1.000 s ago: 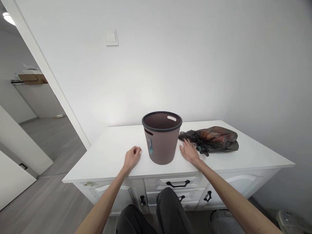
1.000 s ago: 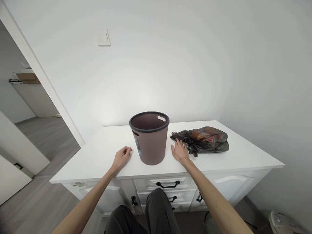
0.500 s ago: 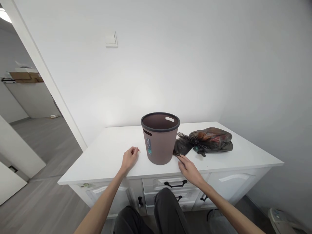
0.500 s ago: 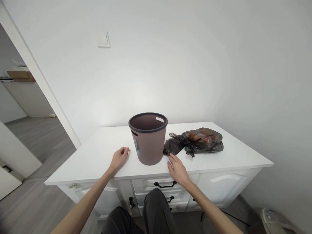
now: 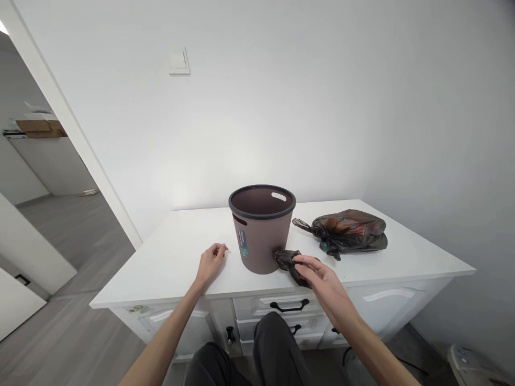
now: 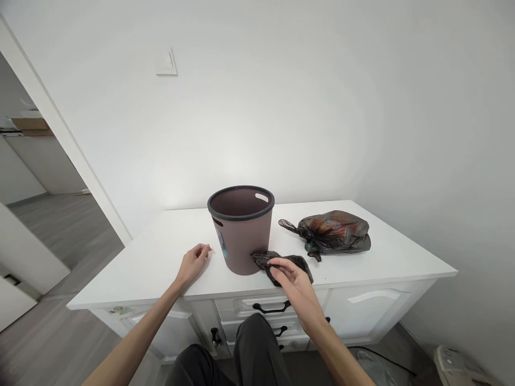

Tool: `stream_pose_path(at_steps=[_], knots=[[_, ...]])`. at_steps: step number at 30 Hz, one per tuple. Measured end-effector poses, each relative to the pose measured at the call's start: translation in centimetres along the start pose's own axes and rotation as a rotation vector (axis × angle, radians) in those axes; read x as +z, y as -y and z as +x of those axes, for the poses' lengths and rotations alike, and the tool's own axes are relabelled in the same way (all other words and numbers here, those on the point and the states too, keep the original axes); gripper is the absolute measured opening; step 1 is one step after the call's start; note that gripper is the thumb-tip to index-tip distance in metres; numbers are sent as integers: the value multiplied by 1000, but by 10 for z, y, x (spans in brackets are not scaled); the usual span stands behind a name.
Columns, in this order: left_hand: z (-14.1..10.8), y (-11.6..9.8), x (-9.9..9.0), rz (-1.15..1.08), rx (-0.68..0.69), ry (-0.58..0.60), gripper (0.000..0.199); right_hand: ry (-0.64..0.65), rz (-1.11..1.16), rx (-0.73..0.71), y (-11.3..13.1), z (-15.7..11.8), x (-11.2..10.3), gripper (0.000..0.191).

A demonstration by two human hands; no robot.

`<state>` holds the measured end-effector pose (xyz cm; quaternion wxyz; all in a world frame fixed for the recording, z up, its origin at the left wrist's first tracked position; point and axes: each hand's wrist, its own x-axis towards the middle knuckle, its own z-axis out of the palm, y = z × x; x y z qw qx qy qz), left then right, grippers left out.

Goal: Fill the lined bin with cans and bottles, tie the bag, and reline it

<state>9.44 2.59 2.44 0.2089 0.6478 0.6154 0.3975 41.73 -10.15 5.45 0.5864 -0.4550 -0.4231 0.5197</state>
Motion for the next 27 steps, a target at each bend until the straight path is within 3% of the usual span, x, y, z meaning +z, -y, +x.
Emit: stream_pose_path(at_steps=[6,11,19,27], knots=[[-17,-22,-2,-88,42,33,49,164,412,78,34,-3,10,30],[-53,-66,3,-206,180,181,51,264,597,123,51,-6,8,21],[-87,-138,7,-419,317,201,40,305,691,140,61,-6,10,19],[-93,-159,9,-343,300,361,32,232,692,114,63,-6,4,11]])
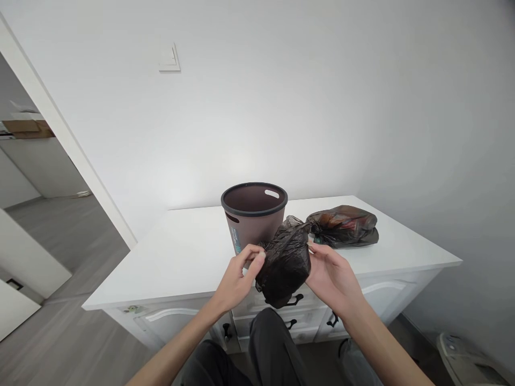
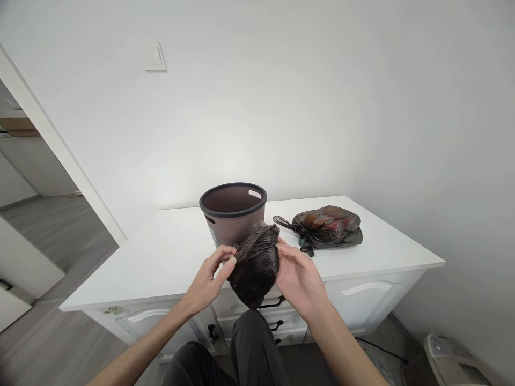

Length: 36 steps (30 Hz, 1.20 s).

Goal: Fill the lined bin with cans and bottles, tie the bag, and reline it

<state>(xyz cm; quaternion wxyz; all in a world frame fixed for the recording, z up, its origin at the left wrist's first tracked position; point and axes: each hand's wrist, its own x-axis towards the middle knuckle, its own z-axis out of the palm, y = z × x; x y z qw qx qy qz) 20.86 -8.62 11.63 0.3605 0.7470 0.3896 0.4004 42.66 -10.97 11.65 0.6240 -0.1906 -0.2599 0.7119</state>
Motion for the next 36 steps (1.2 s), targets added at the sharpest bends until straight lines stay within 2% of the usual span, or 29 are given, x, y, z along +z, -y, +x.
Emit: stream_pose_path(at_steps=[4,9,13,16,20,22,24,27,30,33,36], knots=[[2,-2,-1,-21,-16,0,41,-12,-19,-16,2,0,-2,13],[0,-8,1,-50,-37,76,35,4,-88,-25,-1,3,-5,20],[-2,-6,2,-57,-39,59,33,-20,-202,-70,-8,8,-10,25],[-1,-3,0,-102,-49,7,35,-104,-453,-172,-14,10,-15,30],[-1,-7,-4,-136,-34,-38,38,-309,-923,-514,-19,3,-16,39],[-1,-11,-4,-146,-20,-45,39,-324,-1079,-610,-20,-4,-11,37],[-3,-16,-4,-160,-5,-26,39,-221,-1147,-531,-22,-10,-3,34],[-6,-22,-2,-150,7,47,38,-52,-1133,-366,-25,-17,13,36],[-11,-26,-3,-108,5,80,36,3,-1083,-287,-26,-19,28,37],[-14,-25,-9,-119,-15,6,34,-3,-1055,-307,-24,-19,35,35],[-12,-19,-18,-210,-56,-115,31,-56,-1062,-418,-18,-18,31,29]])
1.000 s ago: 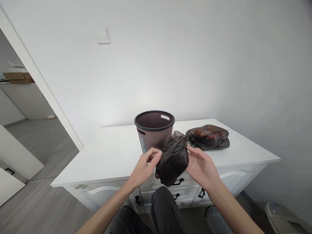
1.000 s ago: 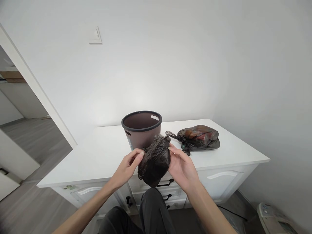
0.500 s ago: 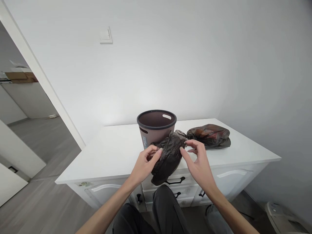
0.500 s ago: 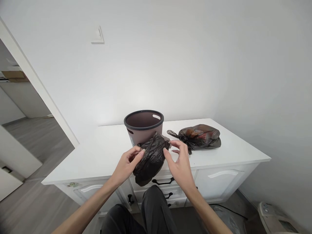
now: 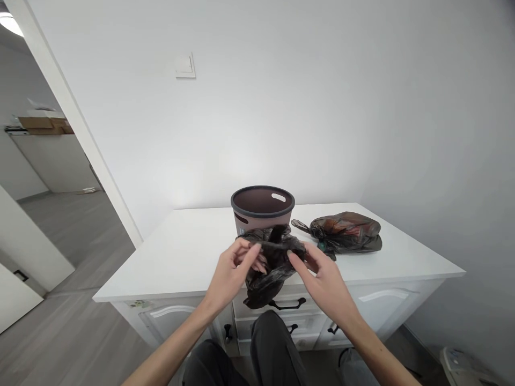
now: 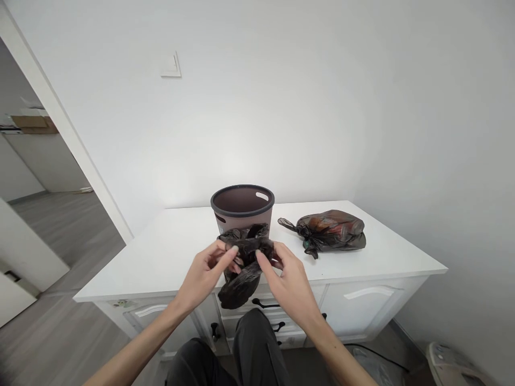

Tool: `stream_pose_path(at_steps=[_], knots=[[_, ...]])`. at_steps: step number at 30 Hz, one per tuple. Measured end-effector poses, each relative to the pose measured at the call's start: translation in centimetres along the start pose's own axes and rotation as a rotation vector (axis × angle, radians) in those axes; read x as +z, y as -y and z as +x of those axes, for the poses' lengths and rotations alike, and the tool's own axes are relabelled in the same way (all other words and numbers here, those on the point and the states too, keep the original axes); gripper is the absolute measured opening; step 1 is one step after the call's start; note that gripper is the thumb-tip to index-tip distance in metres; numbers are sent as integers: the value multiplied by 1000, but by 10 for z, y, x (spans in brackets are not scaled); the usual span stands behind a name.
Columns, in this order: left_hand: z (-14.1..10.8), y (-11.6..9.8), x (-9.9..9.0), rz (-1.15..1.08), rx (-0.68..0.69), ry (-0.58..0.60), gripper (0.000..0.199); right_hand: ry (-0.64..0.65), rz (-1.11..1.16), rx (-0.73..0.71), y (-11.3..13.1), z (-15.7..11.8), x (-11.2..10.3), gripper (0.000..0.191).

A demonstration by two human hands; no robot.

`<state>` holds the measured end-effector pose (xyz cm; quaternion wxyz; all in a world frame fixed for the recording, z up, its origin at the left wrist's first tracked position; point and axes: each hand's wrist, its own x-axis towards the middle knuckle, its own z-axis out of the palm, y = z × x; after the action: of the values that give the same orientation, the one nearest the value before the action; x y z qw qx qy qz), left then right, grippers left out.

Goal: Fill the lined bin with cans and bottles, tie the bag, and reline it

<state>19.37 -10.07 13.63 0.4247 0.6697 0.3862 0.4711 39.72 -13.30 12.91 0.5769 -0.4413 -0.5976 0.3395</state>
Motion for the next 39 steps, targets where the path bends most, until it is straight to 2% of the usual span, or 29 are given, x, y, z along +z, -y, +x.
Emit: stream_pose_path(at_steps=[3,5,10,14,19,22,26,29,32,33,37,39], knots=[[8,4,-8,-67,-32,-148,33,-106,-80,-97,-10,2,-14,19],[14,4,-10,-117,-56,-219,35,-133,-150,-129,-17,3,-23,16],[25,-5,-5,-289,-81,-265,39,-133,-338,-117,-30,3,-39,7],[27,-17,-3,-494,-93,-224,37,-155,-459,-74,-35,3,-45,5],[22,-31,-5,-697,-91,-114,34,-192,-516,-22,-42,6,-56,14],[19,-35,-5,-678,-65,-84,34,-195,-497,-22,-45,10,-62,14],[18,-36,-5,-609,-45,-111,34,-151,-415,28,-50,12,-67,17],[19,-34,-3,-581,-39,-120,37,-67,-367,61,-53,9,-65,29],[18,-34,1,-532,-50,-80,40,-42,-355,-26,-48,7,-56,45],[17,-35,2,-516,-52,-67,41,-46,-358,-63,-44,7,-53,43],[13,-42,0,-503,-75,-6,44,-115,-342,-152,-18,14,-46,10],[14,-46,-4,-476,-86,-56,42,-160,-308,-146,-5,17,-48,15]])
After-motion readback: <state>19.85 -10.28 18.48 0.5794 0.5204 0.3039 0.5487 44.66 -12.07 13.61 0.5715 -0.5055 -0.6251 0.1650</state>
